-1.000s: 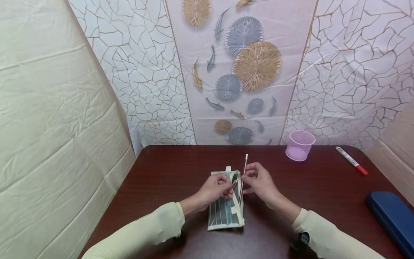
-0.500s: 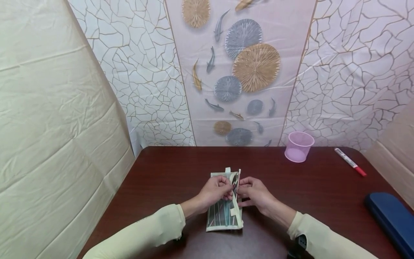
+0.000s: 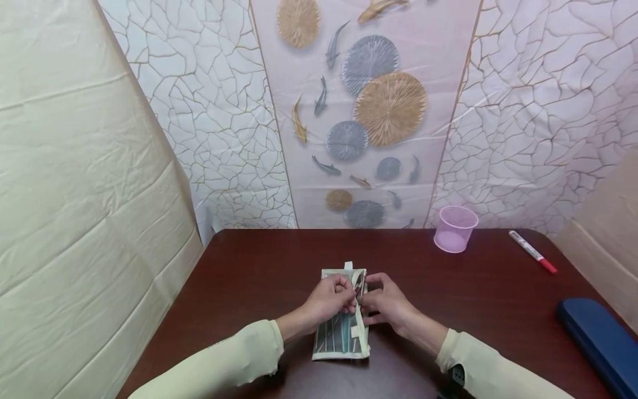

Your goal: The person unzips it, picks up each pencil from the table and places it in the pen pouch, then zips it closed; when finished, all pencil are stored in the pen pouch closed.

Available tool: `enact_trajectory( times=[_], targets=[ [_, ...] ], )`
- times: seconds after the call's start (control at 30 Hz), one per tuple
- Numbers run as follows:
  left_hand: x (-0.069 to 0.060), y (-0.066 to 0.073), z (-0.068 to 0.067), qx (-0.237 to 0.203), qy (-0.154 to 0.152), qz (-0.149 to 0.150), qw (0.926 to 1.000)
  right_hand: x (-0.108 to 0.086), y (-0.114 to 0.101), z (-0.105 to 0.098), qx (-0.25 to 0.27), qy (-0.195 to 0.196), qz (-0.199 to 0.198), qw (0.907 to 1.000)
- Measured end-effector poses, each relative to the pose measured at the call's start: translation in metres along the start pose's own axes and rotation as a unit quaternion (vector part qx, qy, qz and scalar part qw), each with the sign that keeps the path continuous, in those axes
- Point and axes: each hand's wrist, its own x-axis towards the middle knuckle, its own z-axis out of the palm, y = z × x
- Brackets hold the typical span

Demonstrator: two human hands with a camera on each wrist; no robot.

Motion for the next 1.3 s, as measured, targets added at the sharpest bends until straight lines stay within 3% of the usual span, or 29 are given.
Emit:
enact_trajectory(
  times=[0.67,0.87,1.0,1.17,1.23,1.3],
  targets=[
    [-0.001,0.001,0.004,-0.009,-0.019,0.01,0.9997,0.005,0.002,0.0,-0.016,-0.037,-0.01,0.9991],
    [0.001,0.002,0.0,-0.013,-0.011,0.008,0.9998,0.003,0.002,-0.008,-0.017,-0.054,-0.021,0.9982],
    [0.003,-0.001,0.0,-0.011,-0.015,0.006,0.9998,-0.002,0.002,-0.018,-0.019,-0.08,-0.005,0.9966],
    [0.005,-0.003,0.004,-0.01,-0.016,0.01,0.9998,-0.014,-0.001,-0.03,-0.063,-0.111,0.007,0.9917],
    [0.006,-0.002,0.005,-0.012,-0.009,0.012,0.9998,-0.02,-0.003,-0.033,-0.1,-0.115,-0.018,0.9881],
    [0.006,0.0,0.006,-0.018,0.0,0.01,0.9998,-0.027,-0.004,-0.035,-0.156,-0.122,-0.057,0.9785]
  ],
)
